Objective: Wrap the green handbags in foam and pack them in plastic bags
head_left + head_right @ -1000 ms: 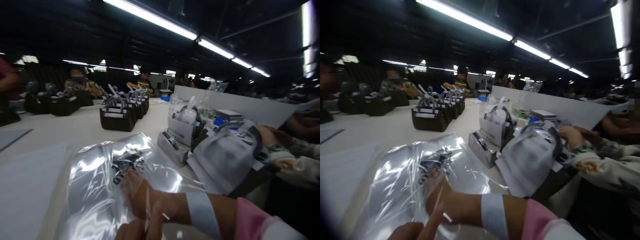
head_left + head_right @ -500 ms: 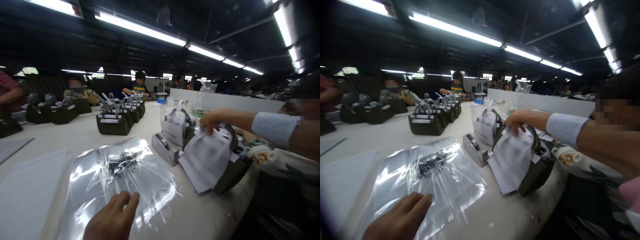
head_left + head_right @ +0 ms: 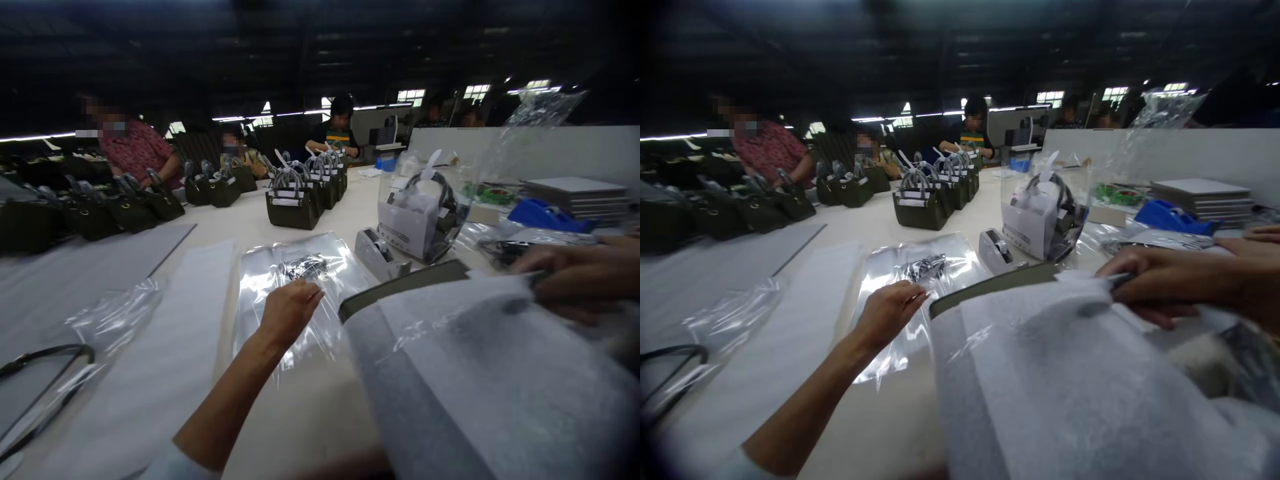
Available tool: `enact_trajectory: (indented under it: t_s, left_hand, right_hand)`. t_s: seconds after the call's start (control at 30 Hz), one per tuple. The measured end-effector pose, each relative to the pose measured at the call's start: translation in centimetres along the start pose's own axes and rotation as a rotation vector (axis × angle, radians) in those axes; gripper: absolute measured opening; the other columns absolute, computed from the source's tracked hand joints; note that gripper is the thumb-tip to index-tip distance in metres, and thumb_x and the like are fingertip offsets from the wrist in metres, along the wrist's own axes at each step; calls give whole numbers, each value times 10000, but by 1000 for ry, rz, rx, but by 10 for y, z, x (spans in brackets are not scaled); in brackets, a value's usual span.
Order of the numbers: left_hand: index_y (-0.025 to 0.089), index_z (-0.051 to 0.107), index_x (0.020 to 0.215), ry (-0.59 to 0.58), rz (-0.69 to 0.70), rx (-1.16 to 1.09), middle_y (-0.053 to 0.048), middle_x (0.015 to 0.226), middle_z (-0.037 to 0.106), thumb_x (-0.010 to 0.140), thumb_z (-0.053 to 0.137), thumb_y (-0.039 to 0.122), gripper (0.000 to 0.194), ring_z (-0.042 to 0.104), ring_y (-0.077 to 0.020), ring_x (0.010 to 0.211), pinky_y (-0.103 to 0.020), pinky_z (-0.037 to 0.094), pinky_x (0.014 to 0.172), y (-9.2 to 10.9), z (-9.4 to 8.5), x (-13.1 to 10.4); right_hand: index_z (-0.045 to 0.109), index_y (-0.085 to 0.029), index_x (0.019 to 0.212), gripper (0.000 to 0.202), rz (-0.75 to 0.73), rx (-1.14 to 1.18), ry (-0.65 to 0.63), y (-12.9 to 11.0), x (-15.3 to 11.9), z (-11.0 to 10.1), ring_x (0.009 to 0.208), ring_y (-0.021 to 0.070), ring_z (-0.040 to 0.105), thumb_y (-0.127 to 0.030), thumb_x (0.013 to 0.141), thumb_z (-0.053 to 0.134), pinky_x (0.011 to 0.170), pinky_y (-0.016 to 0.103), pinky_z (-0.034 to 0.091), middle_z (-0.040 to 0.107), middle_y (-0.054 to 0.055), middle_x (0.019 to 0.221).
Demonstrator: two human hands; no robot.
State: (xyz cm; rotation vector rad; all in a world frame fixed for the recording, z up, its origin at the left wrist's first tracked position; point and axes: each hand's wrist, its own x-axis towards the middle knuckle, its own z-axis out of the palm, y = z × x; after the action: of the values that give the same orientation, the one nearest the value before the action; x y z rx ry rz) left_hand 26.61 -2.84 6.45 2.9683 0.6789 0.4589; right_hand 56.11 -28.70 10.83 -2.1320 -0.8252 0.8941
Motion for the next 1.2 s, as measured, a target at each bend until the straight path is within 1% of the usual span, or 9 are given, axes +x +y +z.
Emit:
enact_trajectory:
  t_s: [0.07,0.1,0.23,0.4,0.57,0.77,0.93,1.1,1.2]
  left_hand:
    - [182,603,793,-8,18,29,-13,737,567,904,367,316,294,530,-128,658,-234,357,586,-1,3,2]
    - [180,601,797,-16,32,43,-15,746,574,902,373,308,282,536,-129,667,-234,361,595,-1,4,2]
    - [181,596,833,-53,111,101,-9,758,582,904,372,279,254,537,-118,645,-225,359,582,-3,-1,-7]
    - [168,536,715,-105,248,195,19,631,501,860,393,131,207,454,-107,536,-219,285,488,-2,-10,-31]
    - [168,467,651,-157,353,227,30,606,466,709,348,-81,281,412,-106,512,-220,277,465,3,-6,-53]
    - [176,466,681,-129,400,167,26,649,473,811,411,65,179,429,-106,555,-218,310,484,10,-6,-62]
    - [199,530,791,-89,317,126,-11,819,546,790,389,24,225,500,-143,703,-263,410,605,2,-7,-71]
    - [198,530,894,20,140,-252,-29,894,555,872,363,143,177,527,-136,823,-258,453,715,0,-8,-73]
    - [200,542,874,71,60,-309,-35,883,563,886,375,195,168,525,-141,829,-272,456,737,3,-4,-69]
  right_hand:
    - [619,-101,616,301,-3,93,-474,2,3,36,261,3,373,-397,671,608,328,133,139,546,10,377]
    - [614,-113,647,285,-16,151,-601,5,6,54,260,3,354,-393,699,600,315,124,147,550,-1,388]
    - [599,-111,727,291,-19,289,-700,24,16,108,259,19,342,-401,730,612,286,123,163,550,-6,406]
    - [594,-110,830,345,23,355,-595,62,12,118,261,24,327,-443,743,601,295,138,154,563,0,433]
    - [566,-131,855,401,105,429,-400,88,-6,122,250,24,307,-505,715,605,293,142,142,544,-14,417]
    - [557,-136,867,414,166,571,-275,88,-16,136,239,16,308,-502,689,628,291,131,138,522,-29,404]
    - [544,-149,900,433,214,682,-111,93,-17,138,235,16,299,-486,653,658,289,133,133,503,-42,406]
    - [528,-197,927,462,255,706,63,96,-34,196,274,47,338,-569,664,605,286,178,244,545,-23,505]
    - [516,-229,1001,499,226,561,138,104,-51,219,400,130,507,-645,735,442,384,258,434,629,39,668]
